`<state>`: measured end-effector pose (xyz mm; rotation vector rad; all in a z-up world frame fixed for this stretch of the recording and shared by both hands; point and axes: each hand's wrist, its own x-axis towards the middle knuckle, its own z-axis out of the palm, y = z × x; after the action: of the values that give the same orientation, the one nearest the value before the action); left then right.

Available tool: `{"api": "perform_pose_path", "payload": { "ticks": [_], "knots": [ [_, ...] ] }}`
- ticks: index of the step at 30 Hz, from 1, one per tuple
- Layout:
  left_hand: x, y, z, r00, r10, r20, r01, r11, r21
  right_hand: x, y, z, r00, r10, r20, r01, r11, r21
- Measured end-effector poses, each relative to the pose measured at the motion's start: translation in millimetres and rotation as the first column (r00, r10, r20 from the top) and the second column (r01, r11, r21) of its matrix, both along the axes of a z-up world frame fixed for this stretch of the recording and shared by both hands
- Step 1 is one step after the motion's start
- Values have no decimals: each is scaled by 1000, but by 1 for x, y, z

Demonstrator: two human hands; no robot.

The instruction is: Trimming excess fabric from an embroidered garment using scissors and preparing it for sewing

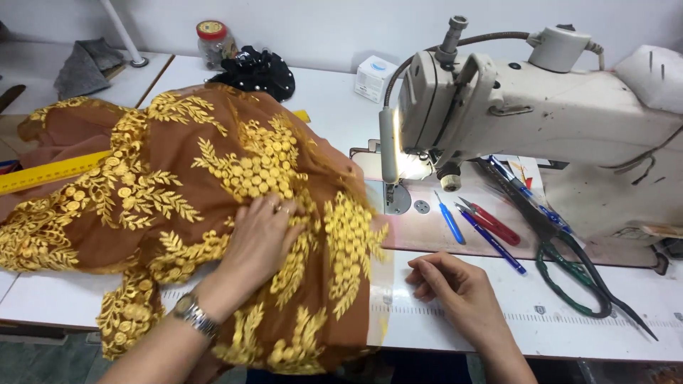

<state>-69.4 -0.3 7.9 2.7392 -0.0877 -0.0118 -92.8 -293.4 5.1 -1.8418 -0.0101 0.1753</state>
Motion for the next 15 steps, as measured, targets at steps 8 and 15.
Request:
{"api": "perform_pose_path", "payload": {
  "ticks": [8,15],
  "knots": [
    [43,-16,-9,979,43,200,-76,984,159,-4,-2,-1,998,-22,54,21,1000,12],
    [53,-22,4,988,147,43,-152,977,152,-4,-3,-3,997,-13,72,13,1000,0]
  ]
}}
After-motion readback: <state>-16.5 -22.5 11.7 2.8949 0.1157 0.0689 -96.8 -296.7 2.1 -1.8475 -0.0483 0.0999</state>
